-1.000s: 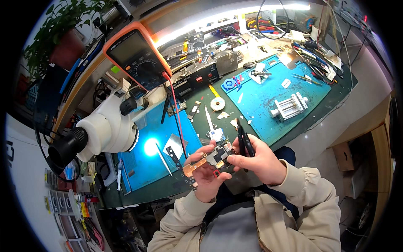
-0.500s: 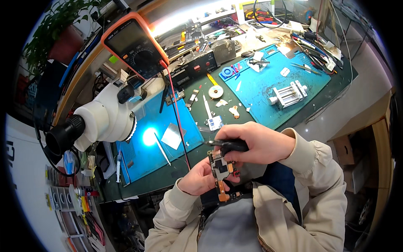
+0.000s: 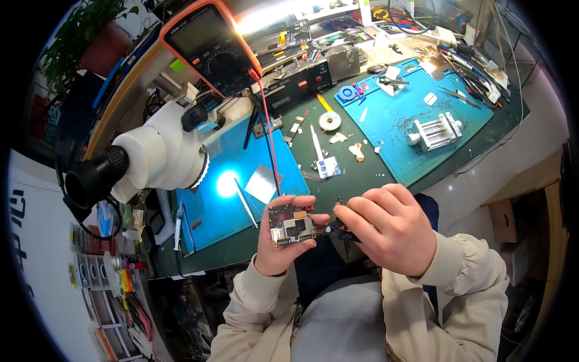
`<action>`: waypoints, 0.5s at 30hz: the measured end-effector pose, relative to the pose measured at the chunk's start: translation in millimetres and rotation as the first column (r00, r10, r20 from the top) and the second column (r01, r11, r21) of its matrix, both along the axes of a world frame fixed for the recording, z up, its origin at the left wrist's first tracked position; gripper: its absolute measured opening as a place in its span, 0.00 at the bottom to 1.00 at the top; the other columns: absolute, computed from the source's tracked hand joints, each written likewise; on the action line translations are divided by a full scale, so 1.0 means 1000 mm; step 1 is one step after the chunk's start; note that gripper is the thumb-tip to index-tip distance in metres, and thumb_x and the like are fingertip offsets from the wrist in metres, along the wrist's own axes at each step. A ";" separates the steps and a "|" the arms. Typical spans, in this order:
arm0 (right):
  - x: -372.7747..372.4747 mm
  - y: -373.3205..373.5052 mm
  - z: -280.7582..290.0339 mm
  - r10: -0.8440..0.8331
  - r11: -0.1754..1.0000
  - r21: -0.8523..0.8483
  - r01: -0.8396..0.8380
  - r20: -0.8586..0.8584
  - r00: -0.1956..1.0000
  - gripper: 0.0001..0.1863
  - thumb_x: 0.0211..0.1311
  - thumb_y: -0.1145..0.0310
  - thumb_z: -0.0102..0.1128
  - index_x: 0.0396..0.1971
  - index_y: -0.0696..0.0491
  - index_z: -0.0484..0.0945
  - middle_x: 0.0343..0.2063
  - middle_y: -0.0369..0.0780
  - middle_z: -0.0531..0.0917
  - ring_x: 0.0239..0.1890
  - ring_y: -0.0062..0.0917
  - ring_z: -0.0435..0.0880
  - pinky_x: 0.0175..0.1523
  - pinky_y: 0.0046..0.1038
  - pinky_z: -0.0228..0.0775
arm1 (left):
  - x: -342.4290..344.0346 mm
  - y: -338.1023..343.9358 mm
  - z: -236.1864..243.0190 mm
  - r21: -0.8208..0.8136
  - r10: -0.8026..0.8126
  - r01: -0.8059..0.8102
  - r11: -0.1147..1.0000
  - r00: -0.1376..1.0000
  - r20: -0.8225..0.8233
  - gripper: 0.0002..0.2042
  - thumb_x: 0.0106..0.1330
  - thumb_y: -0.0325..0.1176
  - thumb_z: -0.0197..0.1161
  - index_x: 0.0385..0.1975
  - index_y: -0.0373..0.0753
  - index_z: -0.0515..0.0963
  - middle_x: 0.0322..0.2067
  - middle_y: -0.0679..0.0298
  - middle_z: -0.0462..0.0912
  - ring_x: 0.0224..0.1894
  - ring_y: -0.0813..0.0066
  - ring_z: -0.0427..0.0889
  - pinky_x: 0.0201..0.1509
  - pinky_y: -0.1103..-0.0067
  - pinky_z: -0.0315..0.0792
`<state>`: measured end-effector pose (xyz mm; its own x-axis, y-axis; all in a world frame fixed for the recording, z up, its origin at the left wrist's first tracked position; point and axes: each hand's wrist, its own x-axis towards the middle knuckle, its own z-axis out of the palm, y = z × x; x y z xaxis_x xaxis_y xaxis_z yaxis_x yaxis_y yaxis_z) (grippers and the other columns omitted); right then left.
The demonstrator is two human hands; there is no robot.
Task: The person is repairing a small electronic circuit board. They use pliers to remove components, a caliper to measure dimensions, and a multimeter to test electrical connections. The board is placed in a vise for stability during the process.
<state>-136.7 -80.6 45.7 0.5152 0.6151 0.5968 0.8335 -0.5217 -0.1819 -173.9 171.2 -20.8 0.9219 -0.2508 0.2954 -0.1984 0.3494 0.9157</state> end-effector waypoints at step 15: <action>0.005 0.012 -0.006 -0.041 0.998 -0.054 0.045 0.067 0.997 0.14 0.56 0.70 0.64 0.43 0.57 0.84 0.37 0.36 0.80 0.42 0.27 0.81 0.52 0.33 0.71 | 0.006 0.002 -0.009 0.108 0.029 -0.034 0.994 0.998 0.053 0.43 0.65 0.20 0.70 0.77 0.40 0.49 0.68 0.45 0.67 0.63 0.53 0.80 0.66 0.62 0.76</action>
